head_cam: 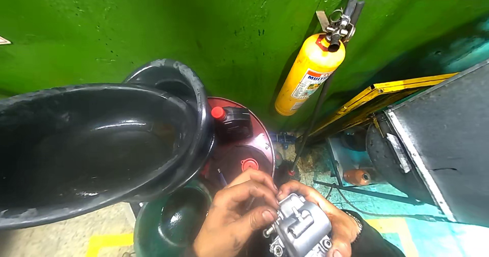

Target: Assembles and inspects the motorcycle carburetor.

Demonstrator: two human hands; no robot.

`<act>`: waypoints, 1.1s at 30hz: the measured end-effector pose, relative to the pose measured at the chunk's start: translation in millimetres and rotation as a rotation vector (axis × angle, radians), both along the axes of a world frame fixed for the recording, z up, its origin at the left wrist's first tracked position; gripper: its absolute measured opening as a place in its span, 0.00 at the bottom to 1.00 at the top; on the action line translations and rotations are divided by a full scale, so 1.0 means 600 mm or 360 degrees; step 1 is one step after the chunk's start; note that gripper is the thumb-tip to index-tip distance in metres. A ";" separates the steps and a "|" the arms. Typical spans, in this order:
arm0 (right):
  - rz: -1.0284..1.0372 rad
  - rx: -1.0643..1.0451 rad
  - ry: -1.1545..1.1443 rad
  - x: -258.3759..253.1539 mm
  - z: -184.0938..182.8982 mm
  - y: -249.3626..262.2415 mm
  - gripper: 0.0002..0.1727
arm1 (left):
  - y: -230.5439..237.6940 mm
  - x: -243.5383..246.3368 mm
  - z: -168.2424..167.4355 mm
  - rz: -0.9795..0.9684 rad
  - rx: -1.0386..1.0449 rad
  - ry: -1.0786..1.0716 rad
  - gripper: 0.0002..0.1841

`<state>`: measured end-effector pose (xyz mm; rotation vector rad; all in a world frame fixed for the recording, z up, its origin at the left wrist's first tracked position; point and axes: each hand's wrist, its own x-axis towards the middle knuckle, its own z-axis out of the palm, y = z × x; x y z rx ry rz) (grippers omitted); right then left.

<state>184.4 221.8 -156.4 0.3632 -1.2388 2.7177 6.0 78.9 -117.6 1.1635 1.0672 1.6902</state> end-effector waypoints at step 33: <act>-0.0076 -0.0260 -0.0092 0.004 0.011 0.000 0.41 | -0.015 0.003 -0.018 0.0668 -0.0456 0.0273 0.12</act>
